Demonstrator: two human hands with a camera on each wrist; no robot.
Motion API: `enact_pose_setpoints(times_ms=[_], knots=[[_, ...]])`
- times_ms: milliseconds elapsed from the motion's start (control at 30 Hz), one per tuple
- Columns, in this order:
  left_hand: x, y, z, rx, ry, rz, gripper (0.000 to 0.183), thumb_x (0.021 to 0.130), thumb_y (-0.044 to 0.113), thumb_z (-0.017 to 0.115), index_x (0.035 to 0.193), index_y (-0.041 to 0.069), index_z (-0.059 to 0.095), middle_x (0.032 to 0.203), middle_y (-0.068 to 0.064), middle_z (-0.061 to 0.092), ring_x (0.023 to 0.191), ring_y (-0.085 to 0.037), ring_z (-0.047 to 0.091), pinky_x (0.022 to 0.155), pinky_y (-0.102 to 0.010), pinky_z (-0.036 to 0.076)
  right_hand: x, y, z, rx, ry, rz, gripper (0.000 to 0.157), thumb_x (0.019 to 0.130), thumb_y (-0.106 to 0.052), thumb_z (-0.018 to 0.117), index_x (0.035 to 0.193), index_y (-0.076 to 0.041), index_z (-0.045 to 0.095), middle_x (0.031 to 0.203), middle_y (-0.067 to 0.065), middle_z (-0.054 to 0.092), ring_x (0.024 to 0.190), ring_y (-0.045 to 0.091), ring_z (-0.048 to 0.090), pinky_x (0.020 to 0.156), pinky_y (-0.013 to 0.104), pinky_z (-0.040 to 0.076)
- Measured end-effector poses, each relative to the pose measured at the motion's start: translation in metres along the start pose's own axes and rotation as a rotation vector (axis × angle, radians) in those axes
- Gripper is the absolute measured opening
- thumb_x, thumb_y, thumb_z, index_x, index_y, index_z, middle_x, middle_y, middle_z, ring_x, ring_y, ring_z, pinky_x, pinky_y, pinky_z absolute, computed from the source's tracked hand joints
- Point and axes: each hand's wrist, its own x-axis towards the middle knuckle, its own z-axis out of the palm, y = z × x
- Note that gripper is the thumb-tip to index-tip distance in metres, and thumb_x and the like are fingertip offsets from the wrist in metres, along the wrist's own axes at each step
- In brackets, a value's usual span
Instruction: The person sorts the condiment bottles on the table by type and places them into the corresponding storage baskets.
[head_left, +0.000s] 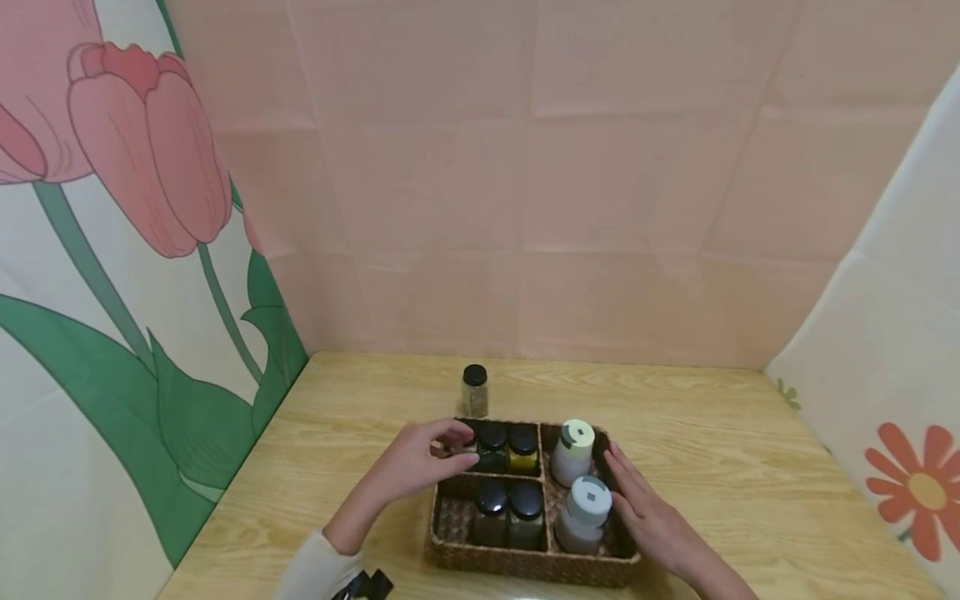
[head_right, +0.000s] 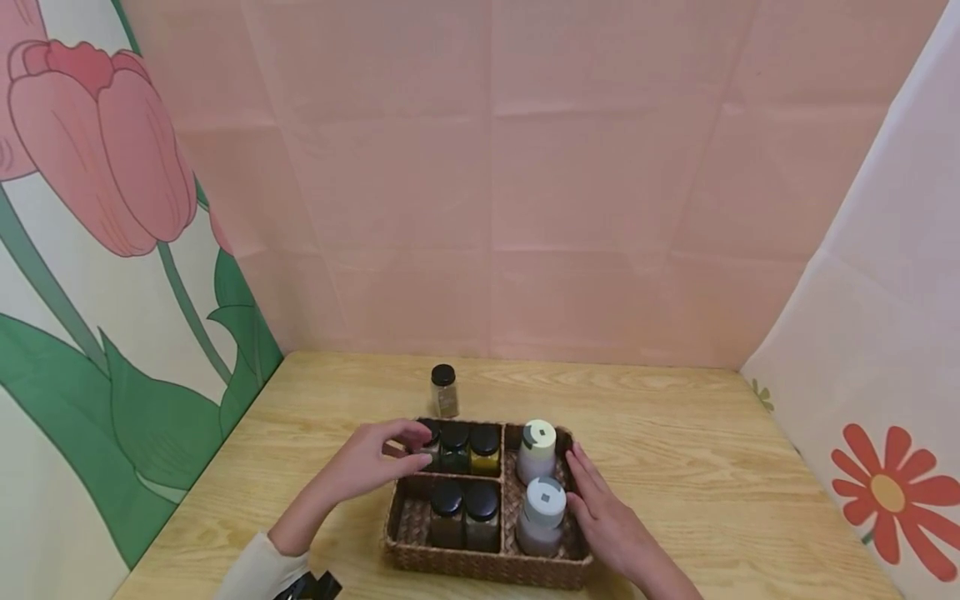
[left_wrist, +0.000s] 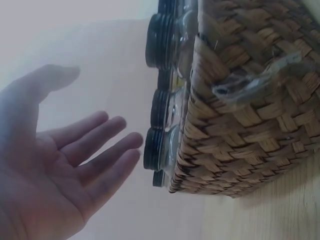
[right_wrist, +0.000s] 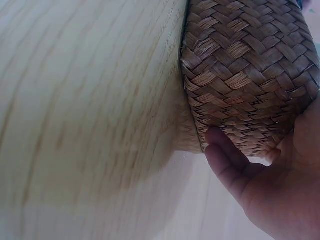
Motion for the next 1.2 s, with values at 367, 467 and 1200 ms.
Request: enact_pose_setpoints(times_ms=[367, 467, 1200], knots=[[0.011, -0.010, -0.009, -0.028, 0.188, 0.005, 0.035, 0.096, 0.039, 0.069, 0.120, 0.013, 0.071, 0.112, 0.000, 0.073, 0.103, -0.018, 0.068, 0.084, -0.034, 0.060, -0.001, 0.000, 0.000, -0.011, 0.012, -0.010, 0.059, 0.110, -0.033, 0.041, 0.162, -0.010, 0.025, 0.169, 0.013, 0.015, 0.150, 0.037, 0.022, 0.115, 0.057, 0.029], [0.015, -0.013, -0.012, -0.035, 0.176, -0.004, 0.037, 0.097, 0.039, 0.069, 0.123, 0.013, 0.070, 0.116, -0.005, 0.073, 0.106, -0.021, 0.068, 0.087, -0.038, 0.059, -0.001, -0.001, 0.000, -0.009, 0.013, -0.011, 0.059, 0.110, -0.033, 0.041, 0.162, -0.010, 0.025, 0.169, 0.013, 0.015, 0.150, 0.037, 0.022, 0.115, 0.057, 0.028], [0.051, -0.041, -0.020, -0.028, 0.274, -0.132, 0.042, 0.094, 0.038, 0.073, 0.130, 0.017, 0.068, 0.129, -0.004, 0.068, 0.113, -0.023, 0.066, 0.090, -0.046, 0.057, -0.001, 0.001, -0.001, -0.019, 0.017, -0.009, 0.059, 0.110, -0.032, 0.041, 0.162, -0.010, 0.024, 0.169, 0.012, 0.015, 0.150, 0.036, 0.022, 0.115, 0.057, 0.029]])
